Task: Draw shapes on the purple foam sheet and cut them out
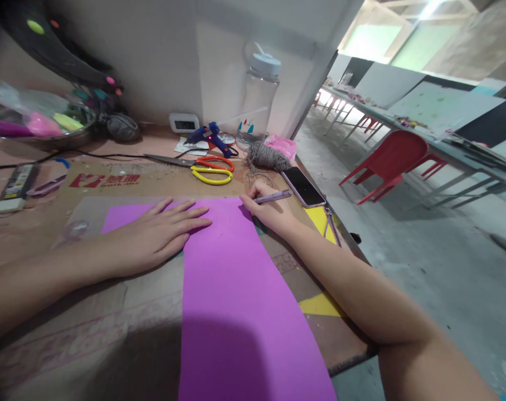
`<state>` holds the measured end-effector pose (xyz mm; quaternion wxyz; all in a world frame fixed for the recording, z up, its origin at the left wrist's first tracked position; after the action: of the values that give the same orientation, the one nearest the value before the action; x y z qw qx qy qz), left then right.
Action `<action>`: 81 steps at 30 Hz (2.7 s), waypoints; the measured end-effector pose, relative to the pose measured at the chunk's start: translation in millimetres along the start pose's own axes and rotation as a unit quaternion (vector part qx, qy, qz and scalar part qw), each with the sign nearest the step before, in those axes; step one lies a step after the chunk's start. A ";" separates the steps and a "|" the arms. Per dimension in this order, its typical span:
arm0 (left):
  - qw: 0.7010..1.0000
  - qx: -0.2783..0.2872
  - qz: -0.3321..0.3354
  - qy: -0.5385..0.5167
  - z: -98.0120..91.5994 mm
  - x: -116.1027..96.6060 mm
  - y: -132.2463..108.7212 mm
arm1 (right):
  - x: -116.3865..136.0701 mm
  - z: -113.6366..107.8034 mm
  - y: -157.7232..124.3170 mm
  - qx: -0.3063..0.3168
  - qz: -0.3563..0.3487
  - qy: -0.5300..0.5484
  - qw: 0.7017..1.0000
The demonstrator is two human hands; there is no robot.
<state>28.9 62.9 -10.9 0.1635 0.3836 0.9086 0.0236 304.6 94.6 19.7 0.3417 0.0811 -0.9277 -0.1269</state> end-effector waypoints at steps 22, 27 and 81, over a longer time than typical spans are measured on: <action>1.000 0.004 -0.002 0.003 -1.8 -2.2 0.5 | -0.8 -1.3 -0.2 -0.014 -0.010 -0.033 0.999; 1.000 0.004 -0.001 0.005 -1.0 -1.4 0.4 | 1.4 -2.9 -2.5 -0.018 -0.003 -0.041 0.999; 1.000 0.014 -0.001 0.020 -2.8 -2.0 1.0 | -33.4 -15.6 63.9 0.023 -0.065 -0.323 0.944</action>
<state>30.1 62.4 -7.6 0.1398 0.3847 0.9122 0.0188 335.9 160.7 29.3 0.0131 0.1033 -0.9836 -0.1472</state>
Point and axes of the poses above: each hand's wrist, its own y-axis towards the middle knuckle, its own z-axis out of the palm, x = y × z, the point moved 1 cm from there along y, towards the middle knuckle, and after that the axes turned 7 degrees about -x, right-handed, at the moved point
